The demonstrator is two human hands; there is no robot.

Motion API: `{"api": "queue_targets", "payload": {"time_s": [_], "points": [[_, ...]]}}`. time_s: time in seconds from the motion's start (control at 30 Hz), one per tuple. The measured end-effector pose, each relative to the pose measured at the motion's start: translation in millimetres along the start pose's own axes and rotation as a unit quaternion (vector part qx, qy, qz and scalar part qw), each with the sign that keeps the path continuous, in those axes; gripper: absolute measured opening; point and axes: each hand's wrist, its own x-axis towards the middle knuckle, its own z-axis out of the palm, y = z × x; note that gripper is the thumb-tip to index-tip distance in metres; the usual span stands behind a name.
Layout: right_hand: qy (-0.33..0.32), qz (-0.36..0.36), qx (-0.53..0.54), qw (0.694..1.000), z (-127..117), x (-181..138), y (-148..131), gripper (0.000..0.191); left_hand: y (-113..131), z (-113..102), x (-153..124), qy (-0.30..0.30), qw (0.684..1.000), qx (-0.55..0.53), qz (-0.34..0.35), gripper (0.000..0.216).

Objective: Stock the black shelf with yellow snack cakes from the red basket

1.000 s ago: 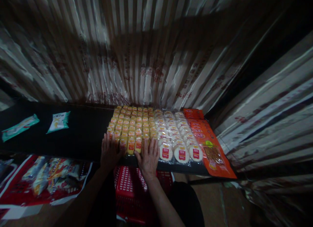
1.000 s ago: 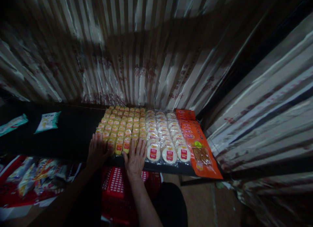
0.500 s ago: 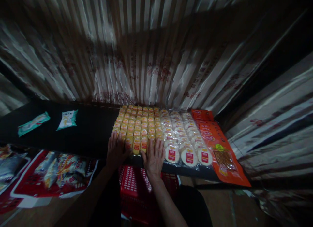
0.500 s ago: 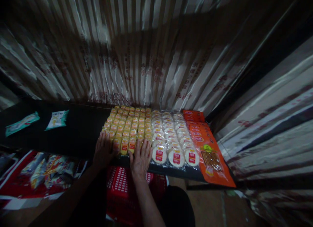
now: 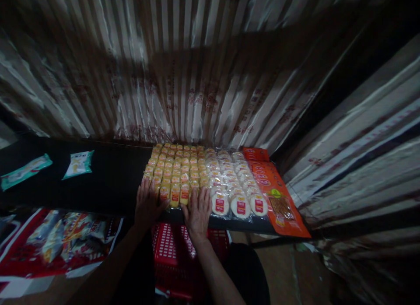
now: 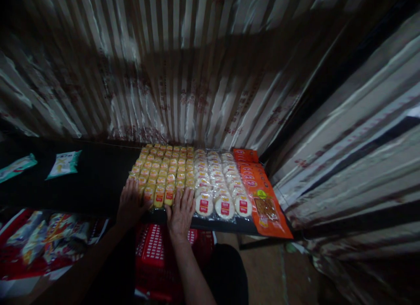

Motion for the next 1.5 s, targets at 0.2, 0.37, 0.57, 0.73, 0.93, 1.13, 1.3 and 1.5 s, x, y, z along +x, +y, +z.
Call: {"api": "queue_targets", "payload": {"time_s": [0.2,0.37,0.57,0.73,0.93,1.13,1.3,1.5], "points": [[0.009,-0.013,0.004,1.0,-12,-11,1,0.065,0,-4,-3,0.07,0.997,-0.028,0.0,0.079],[0.005,-0.01,0.014,1.0,-29,-28,2,0.058,12,-15,-18,0.117,0.99,-0.072,0.008,0.068],[-0.005,-0.035,0.056,0.998,-46,-75,0,0.05,48,-26,-67,0.088,0.986,-0.141,0.025,0.057],[-0.077,-0.033,0.072,0.994,-37,-125,-4,0.047,77,-11,-124,-0.02,0.984,-0.159,0.075,0.042],[-0.3,0.071,0.097,0.946,-17,-174,-2,0.041,75,15,-178,-0.189,0.97,-0.121,0.093,0.041],[-0.288,0.107,0.146,0.94,-22,-159,0,0.036,79,-9,-151,-0.193,0.969,-0.15,0.037,0.039],[-0.06,0.022,0.165,0.984,-52,-99,2,0.037,91,-46,-85,-0.034,0.978,-0.173,0.114,0.038],[0.049,0.109,-0.024,0.993,-56,-28,52,0.056,77,-33,-20,0.042,0.998,-0.034,-0.034,0.057]]}}
